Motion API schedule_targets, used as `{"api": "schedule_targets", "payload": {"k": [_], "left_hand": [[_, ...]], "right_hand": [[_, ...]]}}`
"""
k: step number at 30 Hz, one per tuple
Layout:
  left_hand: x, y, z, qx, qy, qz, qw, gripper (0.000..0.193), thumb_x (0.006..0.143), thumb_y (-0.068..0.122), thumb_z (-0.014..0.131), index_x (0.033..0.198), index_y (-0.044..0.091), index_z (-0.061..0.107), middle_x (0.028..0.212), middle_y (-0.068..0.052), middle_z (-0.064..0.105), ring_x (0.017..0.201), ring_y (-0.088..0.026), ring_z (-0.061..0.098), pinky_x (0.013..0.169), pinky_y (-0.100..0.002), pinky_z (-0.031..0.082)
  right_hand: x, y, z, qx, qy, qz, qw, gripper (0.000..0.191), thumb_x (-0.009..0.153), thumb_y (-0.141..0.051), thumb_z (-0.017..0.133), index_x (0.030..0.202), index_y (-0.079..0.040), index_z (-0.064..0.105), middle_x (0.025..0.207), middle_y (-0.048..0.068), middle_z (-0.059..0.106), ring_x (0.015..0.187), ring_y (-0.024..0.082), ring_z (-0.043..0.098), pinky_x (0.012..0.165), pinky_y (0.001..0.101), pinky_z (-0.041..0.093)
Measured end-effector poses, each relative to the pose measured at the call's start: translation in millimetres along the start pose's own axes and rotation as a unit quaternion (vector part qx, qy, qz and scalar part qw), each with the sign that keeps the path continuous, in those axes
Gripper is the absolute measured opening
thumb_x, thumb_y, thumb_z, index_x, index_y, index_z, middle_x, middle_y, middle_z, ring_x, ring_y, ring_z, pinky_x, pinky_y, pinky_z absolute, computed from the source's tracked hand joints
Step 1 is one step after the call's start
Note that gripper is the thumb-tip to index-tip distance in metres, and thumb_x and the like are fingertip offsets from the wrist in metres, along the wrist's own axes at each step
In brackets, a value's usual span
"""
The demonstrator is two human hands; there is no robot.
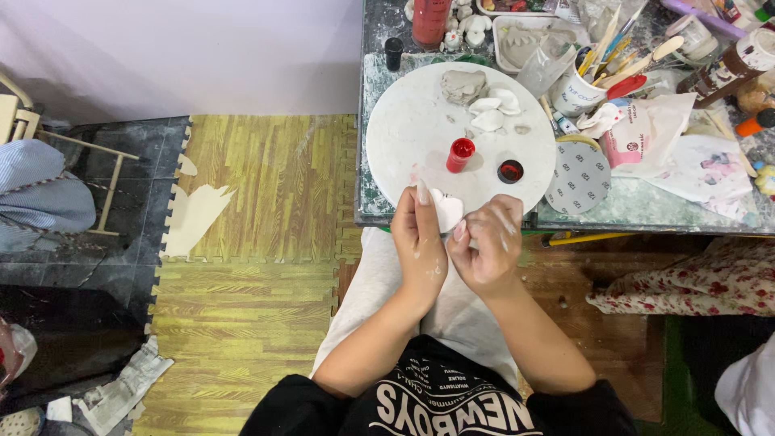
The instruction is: The person shapes a small white clay piece into a heart, smooths its edges with a black tool, and attaches a metal ring to the top. They then repeat the process with a second piece, smoothing and refining the shape.
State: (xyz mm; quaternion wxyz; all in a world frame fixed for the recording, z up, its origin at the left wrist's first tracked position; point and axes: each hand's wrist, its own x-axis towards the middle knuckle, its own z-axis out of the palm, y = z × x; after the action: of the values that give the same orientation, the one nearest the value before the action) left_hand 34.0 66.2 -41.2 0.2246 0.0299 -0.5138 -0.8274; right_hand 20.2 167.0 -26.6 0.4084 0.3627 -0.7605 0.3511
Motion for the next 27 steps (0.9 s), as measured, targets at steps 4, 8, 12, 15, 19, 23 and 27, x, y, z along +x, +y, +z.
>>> {"api": "schedule_targets", "payload": {"k": [4, 8, 12, 15, 19, 23, 27], "left_hand": [[6, -2, -2, -0.026, 0.013, -0.052, 0.998, 0.032, 0.114, 0.028, 0.046, 0.092, 0.006, 0.053, 0.081, 0.005, 0.048, 0.074, -0.004, 0.039, 0.064, -0.022, 0.034], [10, -2, -1, -0.055, 0.017, -0.112, 0.992, 0.033, 0.111, 0.031, 0.045, 0.101, 0.004, 0.061, 0.088, 0.003, 0.058, 0.08, -0.005, 0.05, 0.072, -0.023, 0.043], [15, -2, -1, -0.068, 0.033, -0.184, 0.98, 0.038, 0.105, 0.037, 0.046, 0.108, 0.005, 0.066, 0.09, 0.003, 0.063, 0.082, -0.006, 0.053, 0.076, -0.024, 0.044], [17, -7, -3, -0.1, 0.033, -0.23, 0.968, 0.039, 0.107, 0.039, 0.049, 0.104, 0.004, 0.065, 0.088, 0.001, 0.06, 0.082, -0.009, 0.051, 0.076, -0.026, 0.042], [14, -18, -5, -0.156, 0.024, -0.247, 0.956, 0.035, 0.108, 0.037, 0.052, 0.105, 0.004, 0.064, 0.091, -0.001, 0.059, 0.082, -0.011, 0.051, 0.078, -0.028, 0.042], [12, -23, -4, -0.192, 0.016, -0.264, 0.945, 0.032, 0.105, 0.035, 0.053, 0.107, 0.005, 0.064, 0.094, -0.001, 0.061, 0.085, -0.011, 0.055, 0.079, -0.028, 0.045], [6, -19, -6, -0.193, -0.017, -0.262, 0.945, 0.033, 0.106, 0.034, 0.053, 0.108, 0.003, 0.064, 0.095, -0.002, 0.061, 0.086, -0.01, 0.055, 0.078, -0.028, 0.044]], "right_hand": [[-10, 4, 3, 0.077, 0.031, 0.041, 0.996, 0.015, 0.098, 0.002, 0.062, 0.086, -0.004, 0.055, 0.076, 0.007, 0.062, 0.069, 0.019, 0.058, 0.08, 0.0388, 0.05], [-11, 6, -8, 0.138, 0.069, 0.144, 0.978, 0.005, 0.1, 0.005, 0.064, 0.099, 0.001, 0.061, 0.09, 0.011, 0.069, 0.087, 0.022, 0.065, 0.094, 0.0401, 0.055], [1, 2, -22, 0.149, 0.093, 0.265, 0.948, 0.016, 0.097, 0.008, 0.07, 0.111, 0.004, 0.066, 0.106, 0.015, 0.071, 0.102, 0.026, 0.068, 0.099, 0.0408, 0.054], [10, 3, -37, 0.062, 0.032, 0.205, 0.976, 0.023, 0.085, 0.007, 0.073, 0.106, 0.002, 0.068, 0.118, 0.024, 0.065, 0.119, 0.04, 0.057, 0.104, 0.0459, 0.048], [9, 5, -42, 0.067, 0.01, 0.159, 0.985, 0.033, 0.096, 0.013, 0.05, 0.115, -0.004, 0.071, 0.12, 0.007, 0.071, 0.126, 0.029, 0.066, 0.126, 0.048, 0.041], [9, 6, -35, 0.142, 0.003, 0.171, 0.975, 0.036, 0.091, 0.001, 0.075, 0.126, -0.002, 0.069, 0.137, 0.01, 0.068, 0.135, 0.029, 0.06, 0.122, 0.0473, 0.046], [23, -3, -32, 0.108, -0.053, 0.135, 0.984, 0.047, 0.078, -0.01, 0.088, 0.12, -0.004, 0.069, 0.138, 0.013, 0.062, 0.139, 0.036, 0.054, 0.118, 0.0501, 0.045]]}}
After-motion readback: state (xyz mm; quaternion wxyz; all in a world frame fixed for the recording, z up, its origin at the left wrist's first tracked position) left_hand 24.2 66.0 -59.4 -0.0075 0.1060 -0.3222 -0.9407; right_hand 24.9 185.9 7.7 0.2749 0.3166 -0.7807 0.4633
